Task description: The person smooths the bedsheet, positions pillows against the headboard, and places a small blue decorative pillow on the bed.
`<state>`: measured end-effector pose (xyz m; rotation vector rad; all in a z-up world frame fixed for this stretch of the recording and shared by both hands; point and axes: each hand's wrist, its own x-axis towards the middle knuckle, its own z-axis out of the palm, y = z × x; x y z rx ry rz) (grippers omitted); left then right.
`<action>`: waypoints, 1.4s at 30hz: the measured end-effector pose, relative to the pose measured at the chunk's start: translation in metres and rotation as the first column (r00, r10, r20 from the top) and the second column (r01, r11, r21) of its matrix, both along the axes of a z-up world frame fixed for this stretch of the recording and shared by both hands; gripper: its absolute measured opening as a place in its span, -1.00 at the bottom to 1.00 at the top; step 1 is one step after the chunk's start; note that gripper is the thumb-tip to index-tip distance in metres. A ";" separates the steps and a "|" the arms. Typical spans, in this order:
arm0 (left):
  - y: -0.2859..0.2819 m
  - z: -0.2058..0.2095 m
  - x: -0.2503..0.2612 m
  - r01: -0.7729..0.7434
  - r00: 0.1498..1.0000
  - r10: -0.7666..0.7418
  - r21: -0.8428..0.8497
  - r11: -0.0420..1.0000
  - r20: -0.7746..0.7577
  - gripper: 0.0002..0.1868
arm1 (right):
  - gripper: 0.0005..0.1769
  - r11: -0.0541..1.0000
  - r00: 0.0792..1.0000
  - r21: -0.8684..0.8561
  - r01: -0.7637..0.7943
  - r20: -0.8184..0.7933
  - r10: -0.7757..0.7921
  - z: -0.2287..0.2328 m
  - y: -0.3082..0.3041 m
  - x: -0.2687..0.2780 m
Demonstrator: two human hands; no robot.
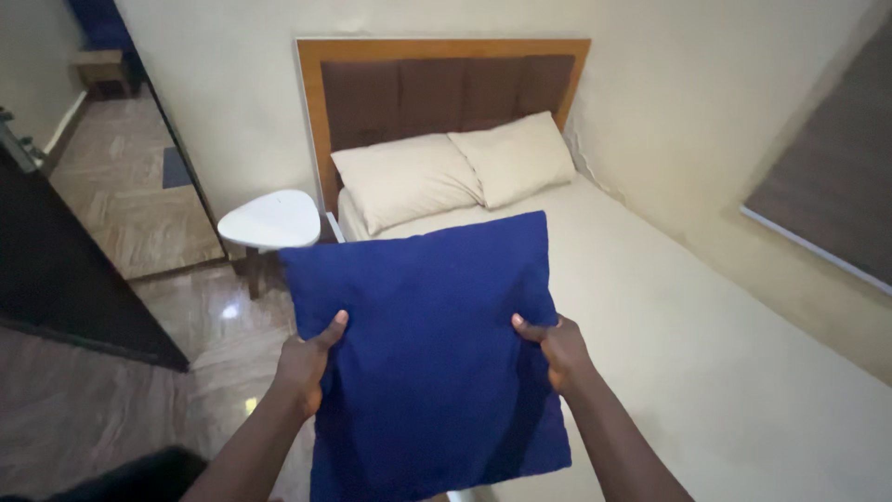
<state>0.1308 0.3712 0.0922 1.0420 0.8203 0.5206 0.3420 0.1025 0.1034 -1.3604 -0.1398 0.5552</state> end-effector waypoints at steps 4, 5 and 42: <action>0.034 0.010 0.048 -0.020 0.997 0.021 -0.013 1.000 0.070 -0.34 | -0.52 0.999 1.000 0.049 -0.017 0.000 0.017 -0.013 0.050 0.060; 0.039 0.014 0.054 -0.033 0.995 0.034 -0.013 0.999 0.090 -0.32 | -0.52 0.997 0.999 0.068 -0.035 0.014 0.034 -0.014 0.059 0.072; 0.394 -0.049 0.414 0.322 0.938 -0.338 -0.163 0.932 -0.081 -0.46 | -0.48 0.924 0.961 -0.272 0.269 0.019 -0.274 -0.093 0.348 0.430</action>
